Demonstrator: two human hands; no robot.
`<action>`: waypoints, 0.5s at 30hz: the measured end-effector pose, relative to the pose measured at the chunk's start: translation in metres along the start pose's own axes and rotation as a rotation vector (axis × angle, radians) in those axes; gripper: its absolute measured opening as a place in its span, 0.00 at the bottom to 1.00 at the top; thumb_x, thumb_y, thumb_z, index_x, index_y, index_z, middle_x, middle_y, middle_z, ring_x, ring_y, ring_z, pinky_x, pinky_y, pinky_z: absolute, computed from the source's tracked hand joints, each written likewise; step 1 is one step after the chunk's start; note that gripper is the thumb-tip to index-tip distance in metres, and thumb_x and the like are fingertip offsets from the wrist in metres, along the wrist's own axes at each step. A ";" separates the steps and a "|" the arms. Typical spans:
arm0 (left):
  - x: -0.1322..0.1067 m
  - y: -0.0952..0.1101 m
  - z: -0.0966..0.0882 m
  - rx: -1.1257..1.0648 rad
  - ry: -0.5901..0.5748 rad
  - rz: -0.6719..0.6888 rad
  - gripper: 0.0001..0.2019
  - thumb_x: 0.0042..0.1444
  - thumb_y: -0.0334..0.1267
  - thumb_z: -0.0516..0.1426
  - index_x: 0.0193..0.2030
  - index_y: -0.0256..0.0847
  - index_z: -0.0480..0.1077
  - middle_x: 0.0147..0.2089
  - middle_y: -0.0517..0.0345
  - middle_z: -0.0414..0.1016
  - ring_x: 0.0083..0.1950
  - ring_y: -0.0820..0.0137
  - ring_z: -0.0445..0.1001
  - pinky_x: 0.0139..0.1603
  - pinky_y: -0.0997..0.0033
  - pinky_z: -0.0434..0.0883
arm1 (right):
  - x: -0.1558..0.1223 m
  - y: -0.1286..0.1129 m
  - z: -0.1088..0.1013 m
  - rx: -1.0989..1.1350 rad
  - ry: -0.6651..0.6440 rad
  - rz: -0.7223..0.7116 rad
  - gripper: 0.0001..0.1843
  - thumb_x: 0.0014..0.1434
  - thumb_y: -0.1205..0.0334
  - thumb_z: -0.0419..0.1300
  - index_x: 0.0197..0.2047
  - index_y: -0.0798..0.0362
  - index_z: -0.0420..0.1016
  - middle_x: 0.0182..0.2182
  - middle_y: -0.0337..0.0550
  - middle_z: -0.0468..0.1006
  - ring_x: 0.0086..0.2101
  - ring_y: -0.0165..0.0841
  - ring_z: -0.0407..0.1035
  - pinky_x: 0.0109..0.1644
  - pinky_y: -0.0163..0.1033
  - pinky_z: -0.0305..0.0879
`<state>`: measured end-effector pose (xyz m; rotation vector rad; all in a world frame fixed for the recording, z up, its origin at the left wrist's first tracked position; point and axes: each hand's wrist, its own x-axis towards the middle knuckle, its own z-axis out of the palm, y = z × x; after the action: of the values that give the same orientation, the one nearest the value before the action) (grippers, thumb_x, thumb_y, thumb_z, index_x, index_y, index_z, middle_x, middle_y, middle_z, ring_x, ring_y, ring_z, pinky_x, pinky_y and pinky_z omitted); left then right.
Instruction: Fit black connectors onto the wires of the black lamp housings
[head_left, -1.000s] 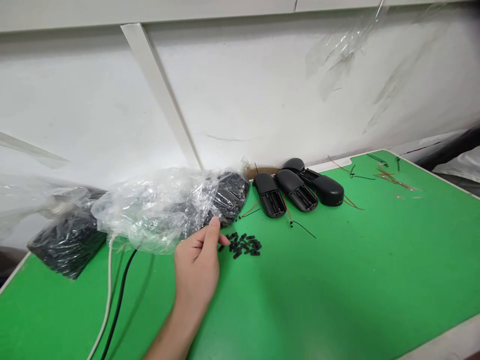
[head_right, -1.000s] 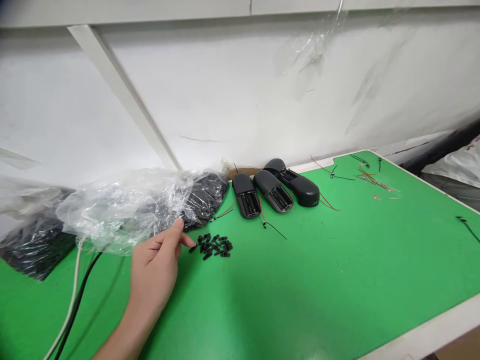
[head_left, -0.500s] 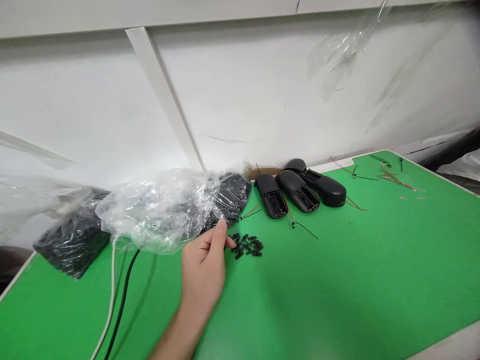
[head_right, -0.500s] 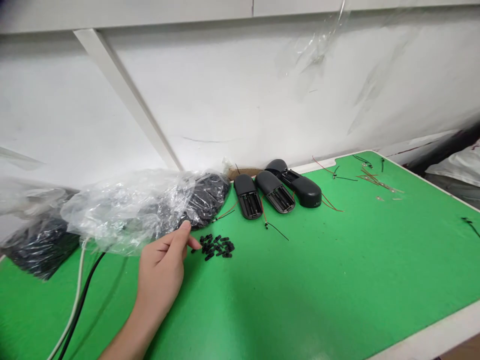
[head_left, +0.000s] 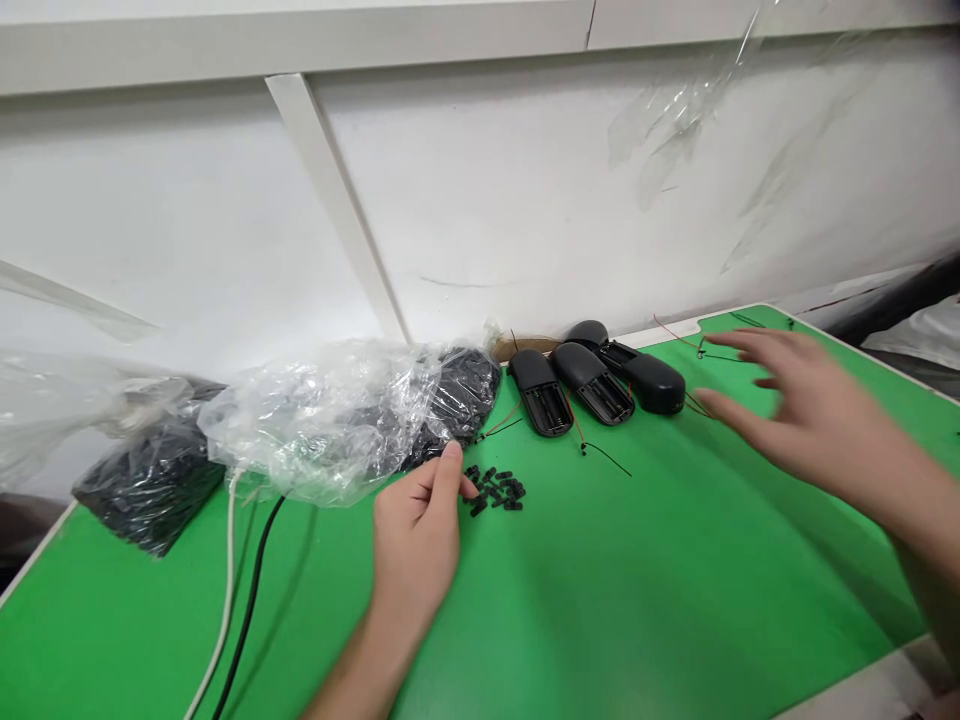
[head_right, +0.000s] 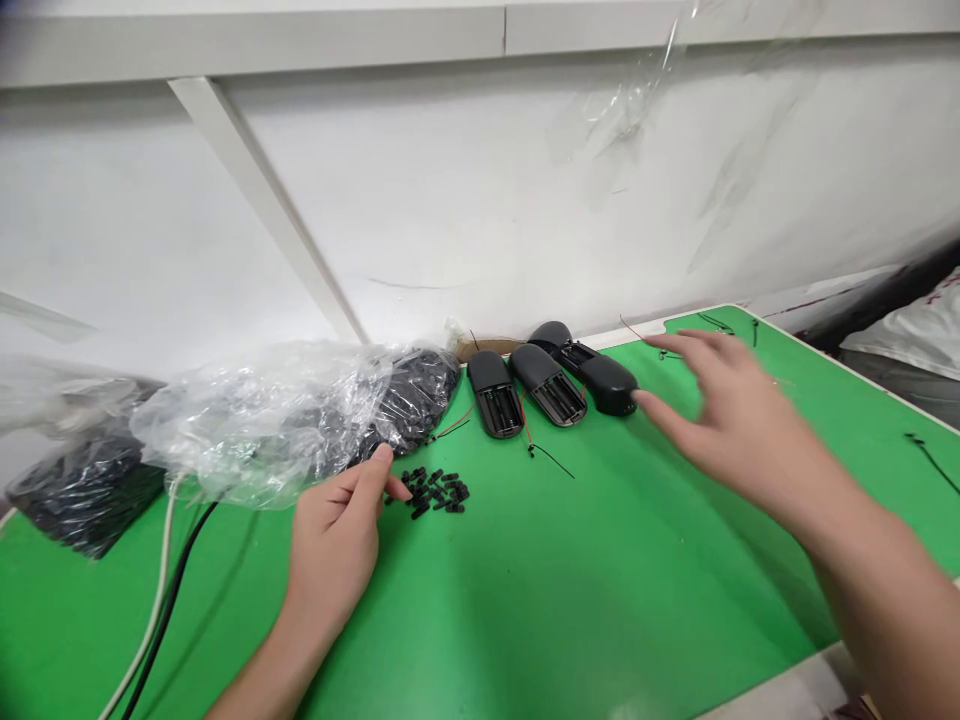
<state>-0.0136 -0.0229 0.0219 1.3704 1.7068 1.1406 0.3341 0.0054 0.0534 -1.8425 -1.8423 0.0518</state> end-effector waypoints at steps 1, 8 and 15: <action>0.000 0.000 0.000 0.000 -0.002 0.005 0.31 0.60 0.64 0.55 0.21 0.37 0.71 0.20 0.61 0.46 0.22 0.75 0.48 0.23 0.71 0.46 | 0.012 0.004 0.011 -0.058 -0.085 -0.020 0.38 0.62 0.42 0.62 0.69 0.53 0.66 0.56 0.63 0.71 0.40 0.44 0.72 0.51 0.52 0.67; -0.001 0.000 0.000 -0.013 0.003 0.020 0.30 0.61 0.63 0.55 0.21 0.38 0.70 0.19 0.62 0.44 0.21 0.75 0.45 0.22 0.70 0.45 | 0.048 0.020 0.055 -0.093 -0.211 0.075 0.45 0.55 0.36 0.63 0.69 0.50 0.65 0.45 0.53 0.79 0.37 0.47 0.74 0.41 0.48 0.66; 0.000 0.003 -0.001 -0.022 0.016 0.032 0.29 0.61 0.61 0.55 0.21 0.38 0.70 0.19 0.62 0.43 0.21 0.76 0.45 0.22 0.71 0.45 | 0.031 0.013 0.008 0.043 0.113 0.294 0.34 0.60 0.39 0.62 0.65 0.44 0.72 0.43 0.53 0.79 0.38 0.44 0.71 0.43 0.49 0.62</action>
<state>-0.0135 -0.0228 0.0251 1.3839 1.6841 1.1871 0.3451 0.0378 0.0523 -2.0286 -1.4727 0.0901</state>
